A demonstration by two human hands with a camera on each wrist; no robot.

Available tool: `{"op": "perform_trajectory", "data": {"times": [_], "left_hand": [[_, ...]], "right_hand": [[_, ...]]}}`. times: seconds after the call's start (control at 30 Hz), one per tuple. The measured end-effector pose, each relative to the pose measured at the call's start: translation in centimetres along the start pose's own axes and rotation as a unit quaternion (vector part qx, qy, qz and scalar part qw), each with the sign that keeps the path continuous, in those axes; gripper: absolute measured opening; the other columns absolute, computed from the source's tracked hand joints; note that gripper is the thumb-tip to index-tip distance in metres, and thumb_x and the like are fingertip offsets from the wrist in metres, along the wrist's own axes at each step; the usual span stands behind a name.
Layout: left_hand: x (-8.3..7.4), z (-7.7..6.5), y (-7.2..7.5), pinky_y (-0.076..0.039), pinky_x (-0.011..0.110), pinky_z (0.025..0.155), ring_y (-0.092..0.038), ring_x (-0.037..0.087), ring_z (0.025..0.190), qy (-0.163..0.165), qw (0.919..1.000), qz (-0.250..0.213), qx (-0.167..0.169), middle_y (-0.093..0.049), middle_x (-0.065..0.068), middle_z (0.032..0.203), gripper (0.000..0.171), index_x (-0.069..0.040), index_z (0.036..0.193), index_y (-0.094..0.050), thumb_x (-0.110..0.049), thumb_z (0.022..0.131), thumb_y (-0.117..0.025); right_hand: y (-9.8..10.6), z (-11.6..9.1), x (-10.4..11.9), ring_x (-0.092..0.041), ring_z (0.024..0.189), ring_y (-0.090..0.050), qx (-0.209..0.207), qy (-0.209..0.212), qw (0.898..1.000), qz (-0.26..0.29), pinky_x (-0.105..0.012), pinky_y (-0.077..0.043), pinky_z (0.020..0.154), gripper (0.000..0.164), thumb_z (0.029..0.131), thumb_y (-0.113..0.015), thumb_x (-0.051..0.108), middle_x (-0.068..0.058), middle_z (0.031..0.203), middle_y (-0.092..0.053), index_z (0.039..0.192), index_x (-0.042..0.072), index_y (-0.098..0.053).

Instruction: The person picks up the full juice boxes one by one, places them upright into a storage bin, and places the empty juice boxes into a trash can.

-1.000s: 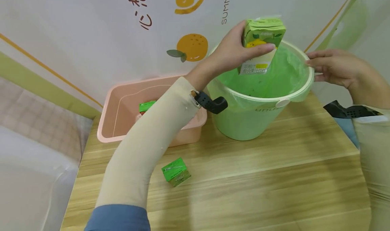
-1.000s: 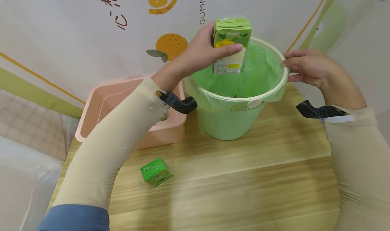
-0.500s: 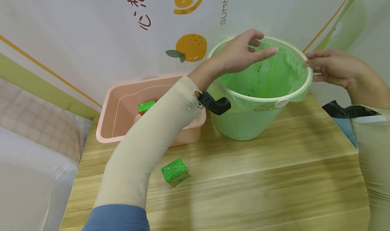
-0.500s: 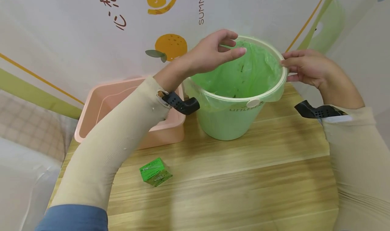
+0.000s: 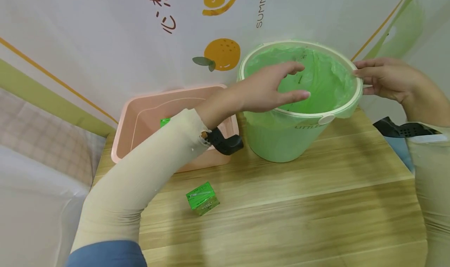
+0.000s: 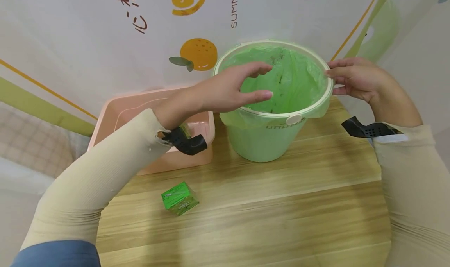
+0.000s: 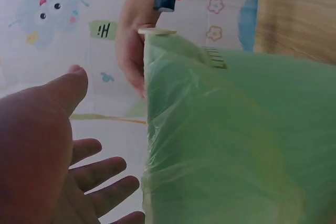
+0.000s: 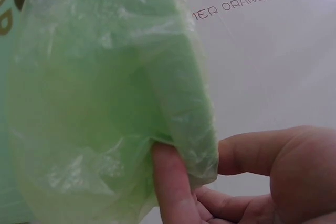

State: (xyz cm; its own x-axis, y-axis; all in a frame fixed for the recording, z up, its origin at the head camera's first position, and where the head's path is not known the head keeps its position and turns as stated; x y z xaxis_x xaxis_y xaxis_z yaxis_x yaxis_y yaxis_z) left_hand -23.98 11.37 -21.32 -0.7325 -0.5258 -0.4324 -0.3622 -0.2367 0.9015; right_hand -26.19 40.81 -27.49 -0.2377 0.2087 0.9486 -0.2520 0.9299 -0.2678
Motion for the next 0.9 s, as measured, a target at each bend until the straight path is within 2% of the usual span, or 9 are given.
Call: {"op": "perform_trajectory", "data": {"times": [0.1,0.23,0.3,0.47,0.7,0.9], "left_hand": [[-0.4,-1.4,-0.5,-0.014,0.017,0.111,-0.018,0.002,0.138,-0.014,0.9968,0.079,0.009,-0.024,-0.009,0.152,0.079,-0.021,0.150,-0.019,-0.065,0.088,-0.042],[-0.8,-3.3,-1.3,-0.007,0.035,0.116,-0.008,0.008,0.141,-0.028,0.9848,0.171,0.007,-0.016,-0.008,0.154,0.087,-0.026,0.151,-0.014,-0.075,0.083,-0.037],[-0.9,-4.4,-1.9,-0.002,0.042,0.115,-0.003,0.011,0.142,-0.032,0.9798,0.197,0.005,-0.012,-0.006,0.156,0.091,-0.027,0.151,-0.012,-0.079,0.080,-0.034],[-0.9,-7.2,-3.4,0.006,0.046,0.114,0.004,0.015,0.142,-0.058,0.9731,0.223,-0.006,-0.005,-0.002,0.157,0.096,-0.027,0.151,-0.009,-0.083,0.076,-0.031],[-0.7,-10.4,-4.5,0.010,0.046,0.113,0.004,0.019,0.143,-0.091,0.9608,0.258,-0.043,-0.007,0.002,0.157,0.096,-0.025,0.152,-0.010,-0.084,0.077,-0.026],[-0.1,-12.8,-5.3,0.006,0.045,0.114,0.002,0.021,0.143,-0.093,0.9608,0.253,-0.064,-0.008,0.004,0.157,0.097,-0.022,0.152,-0.013,-0.083,0.078,-0.028]], "right_hand": [[0.0,0.0,0.0,-0.019,0.080,-0.068,-0.001,0.000,1.000,-0.002,-0.035,-0.057,0.065,0.026,0.095,-0.041,-0.008,-0.011,0.092,-0.068,0.104,-0.002,-0.064],[-0.1,-0.1,-0.1,-0.019,0.080,-0.068,-0.001,-0.001,1.000,-0.003,-0.035,-0.057,0.064,0.027,0.096,-0.040,-0.008,-0.010,0.092,-0.068,0.103,-0.001,-0.065],[-0.1,-0.1,-0.1,-0.019,0.080,-0.068,-0.004,-0.001,1.000,-0.003,-0.035,-0.057,0.064,0.027,0.096,-0.040,-0.008,-0.010,0.092,-0.068,0.103,-0.001,-0.065],[-0.2,-0.1,0.0,-0.019,0.080,-0.067,-0.001,0.000,1.000,-0.001,-0.035,-0.057,0.065,0.027,0.096,-0.040,-0.008,-0.010,0.092,-0.068,0.103,-0.001,-0.065],[-0.3,-0.1,0.1,-0.020,0.080,-0.068,0.006,0.004,1.000,-0.002,-0.035,-0.057,0.065,0.026,0.095,-0.041,-0.009,-0.011,0.093,-0.068,0.104,-0.002,-0.065],[-0.1,-0.1,0.1,-0.019,0.080,-0.068,-0.001,0.000,1.000,-0.005,-0.035,-0.057,0.064,0.025,0.095,-0.042,-0.008,-0.011,0.093,-0.068,0.105,-0.002,-0.065]]}}
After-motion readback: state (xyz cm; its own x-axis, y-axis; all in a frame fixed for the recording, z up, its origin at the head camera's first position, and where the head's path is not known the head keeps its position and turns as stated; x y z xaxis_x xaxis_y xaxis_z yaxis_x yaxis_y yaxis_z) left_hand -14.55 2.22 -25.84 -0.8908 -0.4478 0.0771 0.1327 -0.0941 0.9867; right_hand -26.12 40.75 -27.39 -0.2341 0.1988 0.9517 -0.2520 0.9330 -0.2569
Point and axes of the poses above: each hand's wrist, its own z-axis towards the middle knuckle, its own y-axis out of the back of the hand, x = y × z, the point moved 4 cm from there along z, towards the middle knuckle
